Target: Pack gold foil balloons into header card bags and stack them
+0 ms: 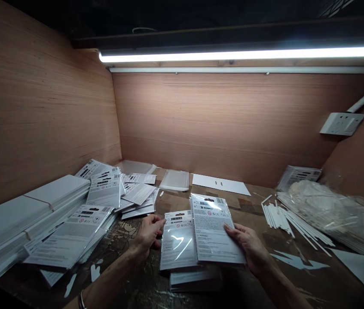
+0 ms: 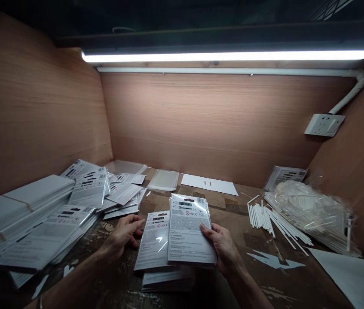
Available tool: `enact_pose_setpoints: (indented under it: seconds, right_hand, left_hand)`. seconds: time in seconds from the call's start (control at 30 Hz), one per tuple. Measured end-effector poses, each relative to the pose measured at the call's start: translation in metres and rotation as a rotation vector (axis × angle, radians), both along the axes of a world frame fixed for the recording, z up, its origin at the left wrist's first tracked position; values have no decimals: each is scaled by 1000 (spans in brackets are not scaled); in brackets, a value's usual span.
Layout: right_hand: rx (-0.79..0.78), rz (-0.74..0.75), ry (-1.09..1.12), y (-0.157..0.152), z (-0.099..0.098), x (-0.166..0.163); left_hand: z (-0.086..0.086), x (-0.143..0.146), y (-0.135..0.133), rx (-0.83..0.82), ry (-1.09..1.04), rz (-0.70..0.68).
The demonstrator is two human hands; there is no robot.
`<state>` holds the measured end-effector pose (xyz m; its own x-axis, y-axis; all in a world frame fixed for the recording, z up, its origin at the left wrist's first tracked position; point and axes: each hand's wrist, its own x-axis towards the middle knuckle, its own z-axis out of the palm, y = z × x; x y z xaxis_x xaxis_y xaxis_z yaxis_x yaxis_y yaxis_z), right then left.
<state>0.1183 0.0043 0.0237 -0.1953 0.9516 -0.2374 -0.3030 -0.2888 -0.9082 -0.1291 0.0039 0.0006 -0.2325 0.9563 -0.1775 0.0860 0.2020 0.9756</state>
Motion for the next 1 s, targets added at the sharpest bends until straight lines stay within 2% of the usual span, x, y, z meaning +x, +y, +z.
enact_pose_setpoints:
  seconds: [0.43, 0.8, 0.9, 1.0]
  right_hand:
    - [-40, -158, -58, 3, -8, 35]
    - [-85, -309, -124, 11, -28, 59]
    - [-87, -327, -107, 13, -30, 60]
    - [-80, -325, -72, 15, -29, 56]
  left_hand:
    - [-4, 0, 6, -29, -4, -5]
    - [-5, -2, 8, -37, -38, -5]
    - [-4, -2, 9, -15, -38, 41]
    - [6, 4, 13, 122, -9, 139]
